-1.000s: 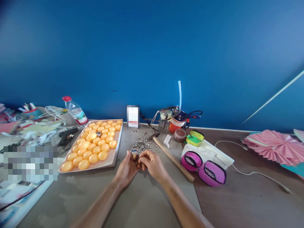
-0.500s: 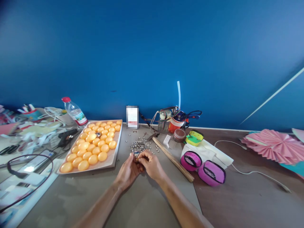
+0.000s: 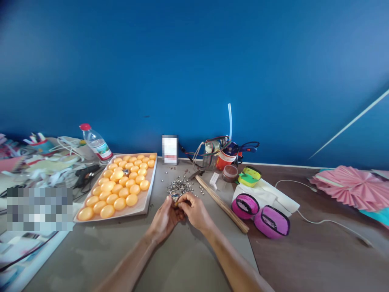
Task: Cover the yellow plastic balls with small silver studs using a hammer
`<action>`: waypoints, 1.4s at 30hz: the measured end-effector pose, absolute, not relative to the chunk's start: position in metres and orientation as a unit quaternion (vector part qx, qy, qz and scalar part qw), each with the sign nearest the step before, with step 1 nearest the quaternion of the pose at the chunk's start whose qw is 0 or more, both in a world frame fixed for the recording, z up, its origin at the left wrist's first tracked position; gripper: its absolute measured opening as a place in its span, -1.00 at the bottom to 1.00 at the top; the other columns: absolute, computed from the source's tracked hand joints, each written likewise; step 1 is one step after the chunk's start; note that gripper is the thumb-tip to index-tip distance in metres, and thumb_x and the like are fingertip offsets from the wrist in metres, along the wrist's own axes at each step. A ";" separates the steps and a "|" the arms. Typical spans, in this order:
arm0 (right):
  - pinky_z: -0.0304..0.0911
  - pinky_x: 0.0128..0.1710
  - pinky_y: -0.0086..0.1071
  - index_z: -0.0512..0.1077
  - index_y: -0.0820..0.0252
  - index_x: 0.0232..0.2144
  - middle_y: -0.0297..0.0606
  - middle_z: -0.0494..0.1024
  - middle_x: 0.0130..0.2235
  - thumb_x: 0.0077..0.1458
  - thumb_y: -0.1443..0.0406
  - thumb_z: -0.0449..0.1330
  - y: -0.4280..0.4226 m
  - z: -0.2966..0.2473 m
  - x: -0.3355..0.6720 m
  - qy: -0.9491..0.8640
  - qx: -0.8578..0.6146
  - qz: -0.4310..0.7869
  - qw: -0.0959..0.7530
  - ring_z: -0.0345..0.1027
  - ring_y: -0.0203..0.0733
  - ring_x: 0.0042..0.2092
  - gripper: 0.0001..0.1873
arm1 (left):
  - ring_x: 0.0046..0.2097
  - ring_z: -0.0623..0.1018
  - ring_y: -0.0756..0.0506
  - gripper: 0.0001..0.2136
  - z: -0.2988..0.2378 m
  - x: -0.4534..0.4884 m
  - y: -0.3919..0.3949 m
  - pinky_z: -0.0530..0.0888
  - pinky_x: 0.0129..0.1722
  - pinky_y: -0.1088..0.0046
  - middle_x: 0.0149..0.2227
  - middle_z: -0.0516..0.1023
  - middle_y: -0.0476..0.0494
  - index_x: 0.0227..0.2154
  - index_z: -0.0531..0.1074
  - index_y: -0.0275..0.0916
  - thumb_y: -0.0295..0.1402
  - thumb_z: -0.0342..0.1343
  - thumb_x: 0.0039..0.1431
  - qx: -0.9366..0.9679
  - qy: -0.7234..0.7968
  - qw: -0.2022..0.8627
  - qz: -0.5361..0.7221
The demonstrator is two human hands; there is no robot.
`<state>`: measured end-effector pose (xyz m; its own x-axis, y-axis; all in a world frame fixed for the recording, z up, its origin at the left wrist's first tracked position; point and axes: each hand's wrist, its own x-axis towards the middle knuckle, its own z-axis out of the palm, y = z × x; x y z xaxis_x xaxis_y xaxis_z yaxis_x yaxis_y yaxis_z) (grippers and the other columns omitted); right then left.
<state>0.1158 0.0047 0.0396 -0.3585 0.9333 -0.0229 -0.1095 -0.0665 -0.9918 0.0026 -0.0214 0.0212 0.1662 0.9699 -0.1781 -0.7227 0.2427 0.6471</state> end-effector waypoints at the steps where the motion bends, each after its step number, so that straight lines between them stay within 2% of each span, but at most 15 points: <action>1: 0.15 -0.65 -0.47 0.30 0.17 -0.55 -0.48 0.32 -0.67 -0.10 0.35 0.09 0.004 0.041 0.116 -0.544 -0.380 0.621 0.417 0.21 -0.36 -0.65 -0.96 | -0.45 0.44 -0.03 -0.68 0.021 0.003 -0.021 0.34 -0.46 0.46 -0.47 0.45 -0.08 -0.37 0.34 -0.31 -0.09 0.08 0.08 0.215 0.290 0.731 0.579; 12: 0.12 -0.66 -0.48 0.31 0.17 -0.56 -0.48 0.31 -0.67 -0.10 0.33 0.07 0.003 0.041 0.115 -0.550 -0.407 0.604 0.408 0.18 -0.38 -0.66 -0.93 | -0.50 0.42 -0.02 -0.69 0.026 0.006 -0.024 0.29 -0.53 0.49 -0.56 0.38 0.02 -0.37 0.27 -0.24 -0.09 0.12 0.03 0.228 0.304 0.713 0.589; 19: 0.12 -0.67 -0.47 0.27 0.15 -0.56 -0.51 0.28 -0.69 -0.13 0.31 0.09 0.002 0.040 0.114 -0.534 -0.430 0.606 0.404 0.17 -0.37 -0.67 -0.95 | -0.51 0.41 0.00 -0.71 0.023 0.005 -0.024 0.28 -0.54 0.50 -0.49 0.43 -0.01 -0.34 0.24 -0.22 -0.10 0.09 0.06 0.227 0.301 0.717 0.587; 28: 0.10 -0.69 -0.47 0.21 0.13 -0.58 -0.52 0.26 -0.70 -0.12 0.28 0.10 0.001 0.035 0.110 -0.519 -0.439 0.604 0.416 0.15 -0.37 -0.68 -0.89 | -0.53 0.32 0.04 -0.72 0.019 0.006 -0.026 0.31 -0.49 0.48 -0.52 0.30 0.08 -0.31 0.21 -0.18 -0.09 0.05 0.10 0.265 0.331 0.683 0.595; 35: 0.06 -0.71 -0.48 0.17 0.12 -0.57 -0.54 0.24 -0.70 -0.11 0.26 0.12 -0.001 0.030 0.105 -0.502 -0.463 0.595 0.424 0.13 -0.37 -0.69 -0.84 | -0.51 0.31 0.04 -0.70 0.011 0.005 -0.026 0.27 -0.52 0.52 -0.49 0.30 0.07 -0.21 0.21 -0.16 -0.08 0.02 0.11 0.297 0.354 0.661 0.591; 42: 0.07 -0.65 -0.46 0.20 0.13 -0.53 -0.53 0.23 -0.70 -0.04 0.17 0.13 0.007 0.035 0.118 -0.517 -0.412 0.634 0.402 0.14 -0.35 -0.67 -0.80 | -0.52 0.36 0.01 -0.70 0.025 0.005 -0.025 0.30 -0.48 0.47 -0.53 0.36 0.00 -0.38 0.27 -0.23 -0.07 0.06 0.08 0.251 0.319 0.707 0.579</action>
